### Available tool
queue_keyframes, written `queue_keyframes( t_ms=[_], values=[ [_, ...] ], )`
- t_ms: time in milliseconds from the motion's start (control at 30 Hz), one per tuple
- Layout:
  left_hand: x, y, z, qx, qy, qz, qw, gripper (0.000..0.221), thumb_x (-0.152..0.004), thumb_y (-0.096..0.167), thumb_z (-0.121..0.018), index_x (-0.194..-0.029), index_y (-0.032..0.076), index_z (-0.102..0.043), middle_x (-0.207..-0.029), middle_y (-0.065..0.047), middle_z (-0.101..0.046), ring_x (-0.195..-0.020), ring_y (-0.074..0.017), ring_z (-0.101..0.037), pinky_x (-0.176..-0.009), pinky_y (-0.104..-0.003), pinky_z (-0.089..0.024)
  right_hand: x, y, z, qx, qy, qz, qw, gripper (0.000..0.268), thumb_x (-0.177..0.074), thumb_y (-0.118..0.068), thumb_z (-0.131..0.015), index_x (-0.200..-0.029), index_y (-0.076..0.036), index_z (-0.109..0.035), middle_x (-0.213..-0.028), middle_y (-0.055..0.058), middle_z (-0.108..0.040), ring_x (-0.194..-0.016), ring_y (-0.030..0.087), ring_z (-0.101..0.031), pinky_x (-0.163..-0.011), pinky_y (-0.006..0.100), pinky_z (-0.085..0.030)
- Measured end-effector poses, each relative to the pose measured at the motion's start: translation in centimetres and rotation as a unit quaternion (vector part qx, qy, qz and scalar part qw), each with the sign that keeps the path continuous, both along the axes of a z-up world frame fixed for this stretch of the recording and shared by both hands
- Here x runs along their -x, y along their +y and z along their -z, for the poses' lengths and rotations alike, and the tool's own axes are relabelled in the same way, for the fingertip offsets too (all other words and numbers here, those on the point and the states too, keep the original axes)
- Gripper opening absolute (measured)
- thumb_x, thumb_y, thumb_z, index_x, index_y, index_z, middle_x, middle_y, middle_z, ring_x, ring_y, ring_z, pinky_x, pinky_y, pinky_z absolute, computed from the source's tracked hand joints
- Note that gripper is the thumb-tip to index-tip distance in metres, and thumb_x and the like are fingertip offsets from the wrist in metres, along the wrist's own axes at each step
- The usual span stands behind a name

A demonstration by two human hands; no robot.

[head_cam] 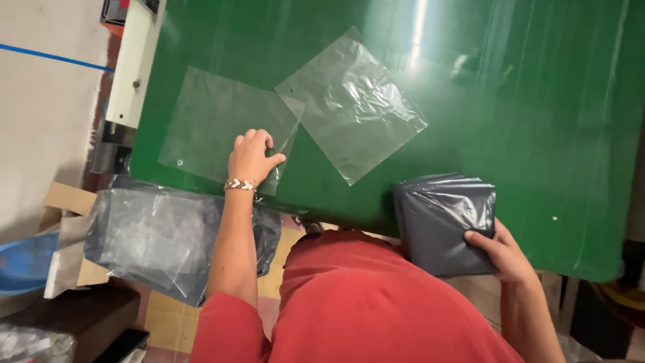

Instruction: Fold black plastic bags and insert them into clear plastic sleeves for packaging.

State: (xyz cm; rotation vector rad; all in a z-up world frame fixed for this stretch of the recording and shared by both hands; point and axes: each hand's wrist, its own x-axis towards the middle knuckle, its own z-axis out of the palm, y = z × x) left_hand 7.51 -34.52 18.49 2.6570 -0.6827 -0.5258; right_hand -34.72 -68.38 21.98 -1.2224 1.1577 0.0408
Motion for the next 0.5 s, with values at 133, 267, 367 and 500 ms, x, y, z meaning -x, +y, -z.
queue_keyframes(
  t_ms=[133, 267, 367, 500],
  values=[
    [-1.6, 1.1, 2.6, -0.011, -0.039, 0.029, 0.999, 0.018, -0.089, 0.036, -0.069, -0.084, 0.023, -0.058, -0.085, 0.001, -0.054, -0.093, -0.0248, -0.059, -0.079, -0.041, -0.056, -2.4, 1.8, -0.1, 0.044, -0.084, 0.013, 0.995, 0.032, -0.079, 0.0, -0.074, -0.108, 0.0, -0.062, -0.082, 0.016, -0.064, -0.068, 0.026, -0.068, -0.056, 0.038, -0.057],
    [-4.3, 4.0, -2.5, 0.182, -0.01, 0.038, 0.983, 0.009, -0.092, 0.018, -0.065, -0.091, 0.009, -0.066, -0.085, -0.015, -0.061, -0.09, -0.0381, -0.063, -0.079, -0.049, -0.053, -3.9, 2.6, -0.1, 0.041, -0.108, 0.029, 0.993, 0.031, -0.079, 0.0, -0.074, -0.108, -0.002, -0.061, -0.079, 0.015, -0.062, -0.065, 0.028, -0.068, -0.055, 0.04, -0.057],
    [-5.1, 6.6, -11.0, 0.305, -0.064, 0.05, 0.949, 0.003, -0.096, 0.004, -0.063, -0.096, 0.006, -0.064, -0.097, -0.016, -0.061, -0.101, -0.0346, -0.061, -0.09, -0.041, -0.05, -4.7, 3.5, -0.3, 0.033, -0.12, 0.042, 0.991, 0.031, -0.08, 0.0, -0.075, -0.107, -0.003, -0.061, -0.079, 0.016, -0.062, -0.065, 0.029, -0.069, -0.054, 0.041, -0.058],
    [-4.7, 5.1, -18.0, 0.27, -0.118, 0.117, 0.948, 0.01, -0.095, 0.005, -0.068, -0.096, 0.008, -0.059, -0.109, -0.01, -0.062, -0.108, -0.0328, -0.061, -0.092, -0.043, -0.051, -6.4, 4.6, -0.7, 0.031, -0.123, 0.04, 0.991, 0.032, -0.08, -0.001, -0.074, -0.109, -0.003, -0.061, -0.081, 0.016, -0.062, -0.067, 0.03, -0.069, -0.055, 0.042, -0.058]
  ],
)
